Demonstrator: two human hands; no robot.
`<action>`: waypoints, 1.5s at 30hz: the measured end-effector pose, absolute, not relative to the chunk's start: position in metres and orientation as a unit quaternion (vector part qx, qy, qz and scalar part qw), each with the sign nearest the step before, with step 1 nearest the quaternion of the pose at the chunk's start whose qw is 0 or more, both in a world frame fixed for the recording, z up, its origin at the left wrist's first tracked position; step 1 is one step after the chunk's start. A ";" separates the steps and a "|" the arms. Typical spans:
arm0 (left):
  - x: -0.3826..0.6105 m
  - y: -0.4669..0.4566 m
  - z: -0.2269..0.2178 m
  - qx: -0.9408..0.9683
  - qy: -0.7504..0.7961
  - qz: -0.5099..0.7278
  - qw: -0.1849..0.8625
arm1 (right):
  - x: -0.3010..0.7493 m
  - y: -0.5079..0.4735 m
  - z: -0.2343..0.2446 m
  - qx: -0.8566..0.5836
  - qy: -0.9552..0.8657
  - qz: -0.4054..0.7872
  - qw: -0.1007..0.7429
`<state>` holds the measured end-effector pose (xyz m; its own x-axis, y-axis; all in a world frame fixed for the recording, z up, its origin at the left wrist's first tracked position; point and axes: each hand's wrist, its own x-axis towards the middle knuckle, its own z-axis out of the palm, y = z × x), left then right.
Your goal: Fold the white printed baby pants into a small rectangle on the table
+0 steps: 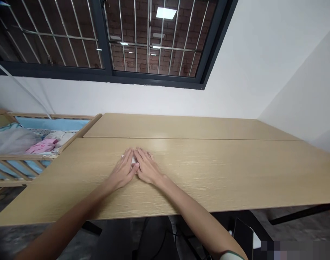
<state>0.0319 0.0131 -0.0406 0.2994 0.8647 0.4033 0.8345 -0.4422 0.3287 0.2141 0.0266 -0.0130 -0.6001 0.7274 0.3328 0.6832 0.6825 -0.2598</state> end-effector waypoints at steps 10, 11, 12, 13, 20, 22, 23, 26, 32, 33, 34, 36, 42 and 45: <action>0.007 0.014 -0.066 0.812 0.558 0.174 -0.016 | 0.247 0.038 -0.021 -0.469 -0.862 0.157 0.113; 0.004 0.012 -0.067 0.812 0.555 0.178 -0.029 | 0.251 0.036 -0.021 -0.480 -0.854 0.167 0.108; 0.002 0.009 -0.066 0.815 0.548 0.185 -0.046 | 0.253 0.034 -0.021 -0.489 -0.849 0.169 0.109; 0.002 0.006 -0.064 0.821 0.534 0.192 -0.065 | 0.254 0.031 -0.021 -0.491 -0.848 0.160 0.117; 0.015 -0.013 -0.040 0.850 0.490 0.181 -0.062 | 0.241 0.022 -0.013 -0.395 -0.889 0.019 0.230; 0.016 -0.013 -0.038 0.851 0.496 0.169 -0.041 | 0.241 0.023 -0.013 -0.384 -0.899 0.055 0.201; 0.015 -0.012 -0.038 0.851 0.497 0.166 -0.034 | 0.243 0.024 -0.014 -0.378 -0.904 0.078 0.184; 0.013 -0.007 -0.040 0.854 0.494 0.165 -0.018 | 0.248 0.027 -0.017 -0.366 -0.907 0.121 0.169; 0.006 0.000 -0.040 0.859 0.483 0.168 0.010 | 0.253 0.025 -0.019 -0.350 -0.912 0.124 0.176; 0.005 0.001 -0.041 0.859 0.484 0.167 0.012 | 0.252 0.024 -0.019 -0.351 -0.911 0.121 0.177; 0.004 0.001 -0.041 0.859 0.484 0.167 0.013 | 0.252 0.022 -0.019 -0.353 -0.911 0.114 0.177; 0.004 0.002 -0.043 0.859 0.484 0.165 0.006 | 0.251 0.020 -0.020 -0.359 -0.911 0.083 0.183; 0.012 -0.001 -0.042 0.853 0.489 0.182 -0.027 | 0.247 0.022 -0.026 -0.332 -0.919 0.003 0.210; 0.017 -0.004 -0.031 0.846 0.498 0.189 -0.029 | 0.244 0.022 -0.022 -0.336 -0.914 0.011 0.229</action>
